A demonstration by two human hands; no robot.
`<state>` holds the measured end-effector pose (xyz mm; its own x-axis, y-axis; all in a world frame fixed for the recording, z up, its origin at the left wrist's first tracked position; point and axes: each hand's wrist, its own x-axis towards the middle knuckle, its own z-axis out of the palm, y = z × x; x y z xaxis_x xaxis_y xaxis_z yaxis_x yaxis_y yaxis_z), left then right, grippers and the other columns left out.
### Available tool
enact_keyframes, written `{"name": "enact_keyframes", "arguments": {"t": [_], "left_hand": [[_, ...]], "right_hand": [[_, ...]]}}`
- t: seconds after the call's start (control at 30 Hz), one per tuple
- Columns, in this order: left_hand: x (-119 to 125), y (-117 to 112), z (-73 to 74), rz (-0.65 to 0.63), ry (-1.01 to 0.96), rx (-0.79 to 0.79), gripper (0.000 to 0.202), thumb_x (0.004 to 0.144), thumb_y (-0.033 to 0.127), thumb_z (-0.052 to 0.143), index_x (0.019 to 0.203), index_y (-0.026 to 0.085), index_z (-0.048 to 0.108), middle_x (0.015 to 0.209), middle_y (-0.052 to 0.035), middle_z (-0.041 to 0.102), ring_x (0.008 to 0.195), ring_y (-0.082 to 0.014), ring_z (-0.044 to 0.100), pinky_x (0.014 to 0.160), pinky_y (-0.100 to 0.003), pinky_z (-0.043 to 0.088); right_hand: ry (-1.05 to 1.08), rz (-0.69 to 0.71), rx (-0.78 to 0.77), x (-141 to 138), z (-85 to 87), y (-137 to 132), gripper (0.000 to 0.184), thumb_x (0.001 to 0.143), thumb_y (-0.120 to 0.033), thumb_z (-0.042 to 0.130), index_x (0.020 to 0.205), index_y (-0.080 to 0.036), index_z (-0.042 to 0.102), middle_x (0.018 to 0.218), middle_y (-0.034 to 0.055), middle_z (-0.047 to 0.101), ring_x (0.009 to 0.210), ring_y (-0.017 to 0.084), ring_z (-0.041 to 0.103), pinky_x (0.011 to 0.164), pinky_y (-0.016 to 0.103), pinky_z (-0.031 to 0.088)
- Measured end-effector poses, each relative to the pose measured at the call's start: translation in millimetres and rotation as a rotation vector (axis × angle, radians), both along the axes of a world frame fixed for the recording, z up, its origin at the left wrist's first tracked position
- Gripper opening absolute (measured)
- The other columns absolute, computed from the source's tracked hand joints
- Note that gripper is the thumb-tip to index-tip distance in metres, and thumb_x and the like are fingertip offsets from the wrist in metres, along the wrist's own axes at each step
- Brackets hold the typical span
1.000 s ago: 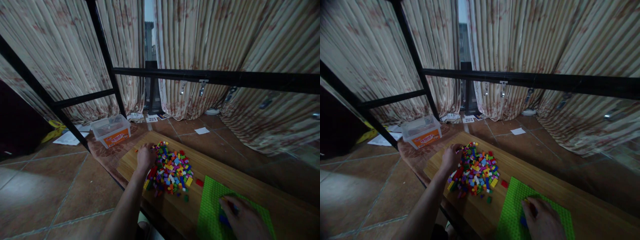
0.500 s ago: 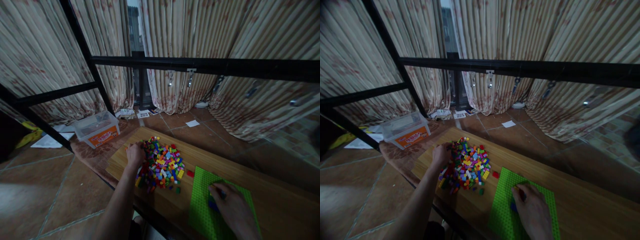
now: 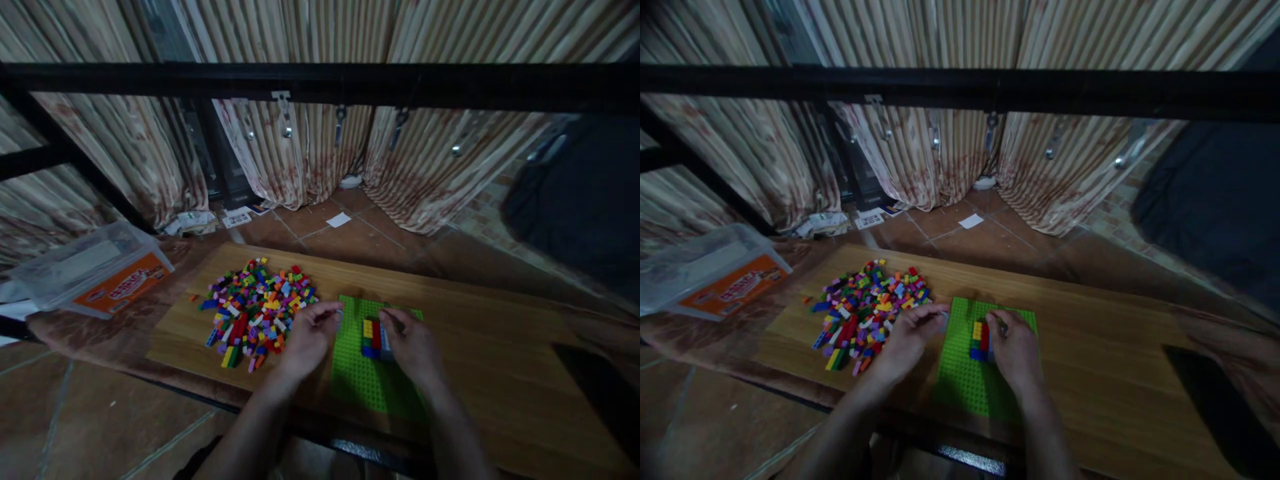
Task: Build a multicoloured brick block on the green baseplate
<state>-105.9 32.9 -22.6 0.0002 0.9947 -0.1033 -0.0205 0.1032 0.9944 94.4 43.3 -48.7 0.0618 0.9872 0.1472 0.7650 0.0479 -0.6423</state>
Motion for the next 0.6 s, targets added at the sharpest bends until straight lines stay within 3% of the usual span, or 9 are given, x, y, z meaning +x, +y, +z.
{"name": "enact_keyframes", "arguments": {"t": [0.13, 0.3, 0.43, 0.6], "left_hand": [[29.4, -6.4, -6.3, -0.051, -0.119, -0.147, 0.027, 0.076, 0.027, 0.063, 0.098, 0.014, 0.072, 0.084, -0.0042, 0.068, 0.073, -0.0134, 0.059, 0.067, -0.025, 0.050], [33.1, -1.6, -6.4, -0.004, -0.247, -0.244, 0.028, 0.071, 0.028, 0.070, 0.094, 0.012, 0.071, 0.086, -0.0051, 0.068, 0.077, -0.0129, 0.060, 0.069, -0.023, 0.049], [35.9, 0.8, -7.6, -0.025, -0.236, -0.267, 0.036, 0.063, 0.025, 0.075, 0.096, 0.012, 0.070, 0.080, -0.0038, 0.067, 0.071, -0.0112, 0.058, 0.068, -0.023, 0.047], [41.7, 0.6, -9.9, -0.047, -0.246, -0.285, 0.038, 0.062, 0.025, 0.075, 0.098, 0.012, 0.069, 0.079, -0.0040, 0.068, 0.067, -0.0115, 0.059, 0.065, -0.023, 0.047]], "right_hand": [[0.077, -0.028, 0.023, 8.7, 4.3, -3.6, 0.042, 0.090, -0.047, 0.040, 0.099, -0.016, 0.068, 0.101, 0.0104, 0.070, 0.092, 0.022, 0.064, 0.085, 0.037, 0.048], [0.133, -0.028, 0.046, 14.4, 7.7, -5.7, 0.039, 0.090, -0.046, 0.042, 0.096, -0.018, 0.068, 0.099, 0.0100, 0.070, 0.092, 0.023, 0.064, 0.085, 0.038, 0.048], [0.176, -0.002, 0.043, 15.8, 10.4, -7.0, 0.036, 0.090, -0.045, 0.043, 0.096, -0.019, 0.068, 0.097, 0.0088, 0.069, 0.091, 0.022, 0.064, 0.085, 0.037, 0.048], [0.228, 0.162, 0.024, 14.2, 15.3, -11.2, 0.027, 0.087, -0.036, 0.051, 0.105, -0.023, 0.065, 0.107, 0.0068, 0.065, 0.101, 0.021, 0.060, 0.090, 0.039, 0.047]]}}
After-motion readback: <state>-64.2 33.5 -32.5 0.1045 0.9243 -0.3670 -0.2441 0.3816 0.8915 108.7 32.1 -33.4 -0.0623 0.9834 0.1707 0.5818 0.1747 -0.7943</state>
